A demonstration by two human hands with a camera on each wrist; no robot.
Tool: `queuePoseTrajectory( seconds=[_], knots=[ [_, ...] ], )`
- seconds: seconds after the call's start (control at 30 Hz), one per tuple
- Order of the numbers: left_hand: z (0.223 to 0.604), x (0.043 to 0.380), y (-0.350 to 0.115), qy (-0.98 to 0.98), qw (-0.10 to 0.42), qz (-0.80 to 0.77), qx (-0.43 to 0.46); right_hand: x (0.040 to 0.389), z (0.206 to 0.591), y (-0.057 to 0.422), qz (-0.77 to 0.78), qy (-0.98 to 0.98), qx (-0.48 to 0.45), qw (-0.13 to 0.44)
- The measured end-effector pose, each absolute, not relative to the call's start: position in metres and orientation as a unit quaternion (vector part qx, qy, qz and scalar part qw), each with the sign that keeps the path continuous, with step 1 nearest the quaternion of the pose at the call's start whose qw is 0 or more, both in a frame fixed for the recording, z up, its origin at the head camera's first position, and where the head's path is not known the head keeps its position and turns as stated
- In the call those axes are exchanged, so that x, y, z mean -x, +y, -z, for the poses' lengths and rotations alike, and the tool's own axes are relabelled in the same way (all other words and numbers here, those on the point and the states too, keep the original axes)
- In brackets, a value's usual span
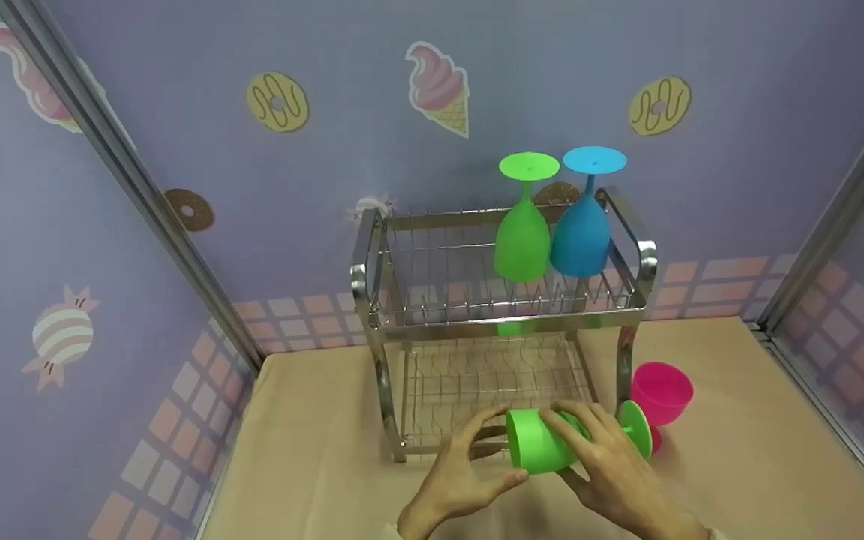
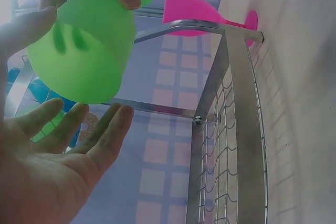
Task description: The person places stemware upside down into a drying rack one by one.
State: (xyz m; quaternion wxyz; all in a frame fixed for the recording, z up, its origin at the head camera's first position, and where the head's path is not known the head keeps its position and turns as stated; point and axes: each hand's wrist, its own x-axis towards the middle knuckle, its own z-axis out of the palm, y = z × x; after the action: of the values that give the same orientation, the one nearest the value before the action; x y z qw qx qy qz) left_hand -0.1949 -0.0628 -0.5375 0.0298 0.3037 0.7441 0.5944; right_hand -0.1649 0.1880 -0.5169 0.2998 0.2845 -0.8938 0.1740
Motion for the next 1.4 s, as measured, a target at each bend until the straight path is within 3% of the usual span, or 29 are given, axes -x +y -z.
queuePoseTrajectory(
  seconds=[0.7, 1.13, 1.3, 1.4],
  knots=[
    [0.541, 0.2, -0.061, 0.712, 0.049, -0.634, -0.299, 0.16, 0.515, 0.185, -0.171, -0.896, -0.285, 0.296],
    [0.546, 0.207, -0.074, 0.722, 0.028, -0.638, -0.264, 0.159, 0.519, 0.194, -0.235, -0.848, -0.305, 0.366],
    [0.546, 0.21, -0.079, 0.715, 0.02, -0.652, -0.252, 0.159, 0.537, 0.196, -0.381, -0.814, -0.28, 0.337],
    [0.544, 0.212, -0.081, 0.713, 0.013, -0.656, -0.249, 0.155, 0.548, 0.19, -0.505, -0.795, -0.208, 0.266]
  ],
)
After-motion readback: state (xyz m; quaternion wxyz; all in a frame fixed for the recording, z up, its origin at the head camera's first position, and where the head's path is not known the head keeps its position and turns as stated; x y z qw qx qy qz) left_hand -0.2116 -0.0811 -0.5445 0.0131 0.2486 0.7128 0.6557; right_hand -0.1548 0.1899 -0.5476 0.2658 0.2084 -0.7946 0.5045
